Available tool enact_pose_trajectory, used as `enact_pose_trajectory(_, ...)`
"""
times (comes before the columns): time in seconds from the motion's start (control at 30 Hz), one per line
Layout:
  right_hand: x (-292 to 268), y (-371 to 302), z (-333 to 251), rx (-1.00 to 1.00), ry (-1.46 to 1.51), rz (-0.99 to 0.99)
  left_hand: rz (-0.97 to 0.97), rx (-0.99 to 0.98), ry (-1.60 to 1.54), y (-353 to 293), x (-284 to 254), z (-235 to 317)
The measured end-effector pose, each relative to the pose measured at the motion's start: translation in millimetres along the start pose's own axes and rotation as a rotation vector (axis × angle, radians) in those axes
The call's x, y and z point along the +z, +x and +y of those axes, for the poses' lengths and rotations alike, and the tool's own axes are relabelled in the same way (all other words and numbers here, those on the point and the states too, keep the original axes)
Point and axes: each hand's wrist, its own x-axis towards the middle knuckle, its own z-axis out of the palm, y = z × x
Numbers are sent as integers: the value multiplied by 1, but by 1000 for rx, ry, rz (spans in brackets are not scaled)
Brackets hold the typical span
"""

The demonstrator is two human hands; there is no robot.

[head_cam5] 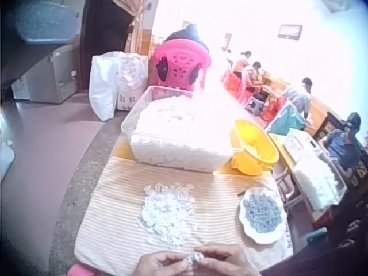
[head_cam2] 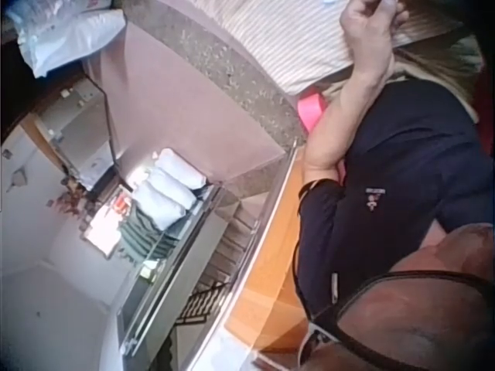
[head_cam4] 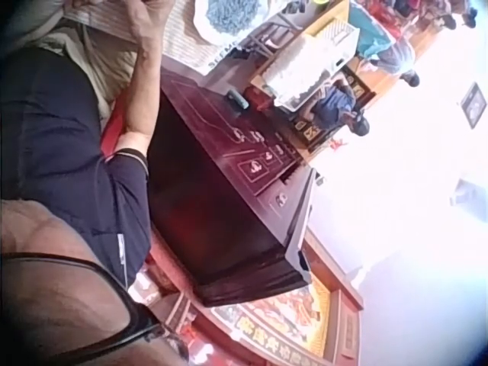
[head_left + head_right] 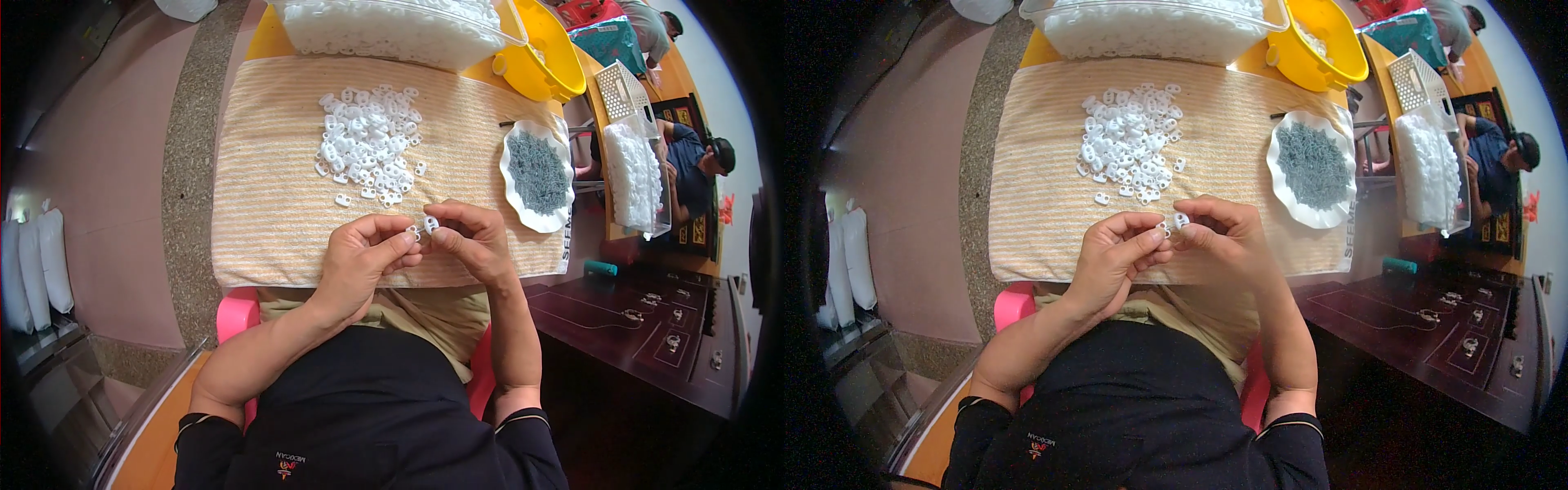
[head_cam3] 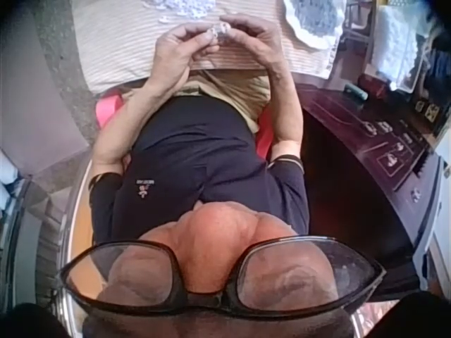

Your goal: Manually assembling small grey inserts into white plastic circular components at a workbench.

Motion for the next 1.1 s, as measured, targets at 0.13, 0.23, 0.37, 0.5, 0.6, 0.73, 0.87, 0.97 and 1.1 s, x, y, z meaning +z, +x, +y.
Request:
enact_pose_trajectory(0.13, 1, 0, -1, -4, 3, -5, -2, 3, 3, 0, 0, 0)
enact_pose_trajectory(0.23, 1, 0, -2, -8, -13, -8, 2, 8, 2, 0, 1, 0)
enact_pose_trajectory(0.37, 1, 0, 0, -27, -13, -16, 0, -5, 0, -1, 3, 2)
enact_pose_trajectory(0.5, 0, 1, 1, -30, -18, -15, -6, -2, -1, -1, 3, 2)
enact_pose_trajectory(0.6, 0, 0, 1, -15, -7, -17, -2, -2, -2, -1, 2, 2)
enact_pose_trajectory(0.73, 0, 1, -1, -31, -42, -36, 2, -9, -5, -2, 3, 2)
enact_pose_trajectory(0.87, 0, 1, 3, -22, 6, -51, 1, -13, 4, 0, 1, 0)
enact_pose_trajectory(0.97, 0, 1, 4, -24, 16, -63, 1, -13, 9, 0, 1, -1)
enact_pose_trajectory(1.1, 0, 2, 3, -36, -15, -101, -4, -10, 20, 0, 2, -1)
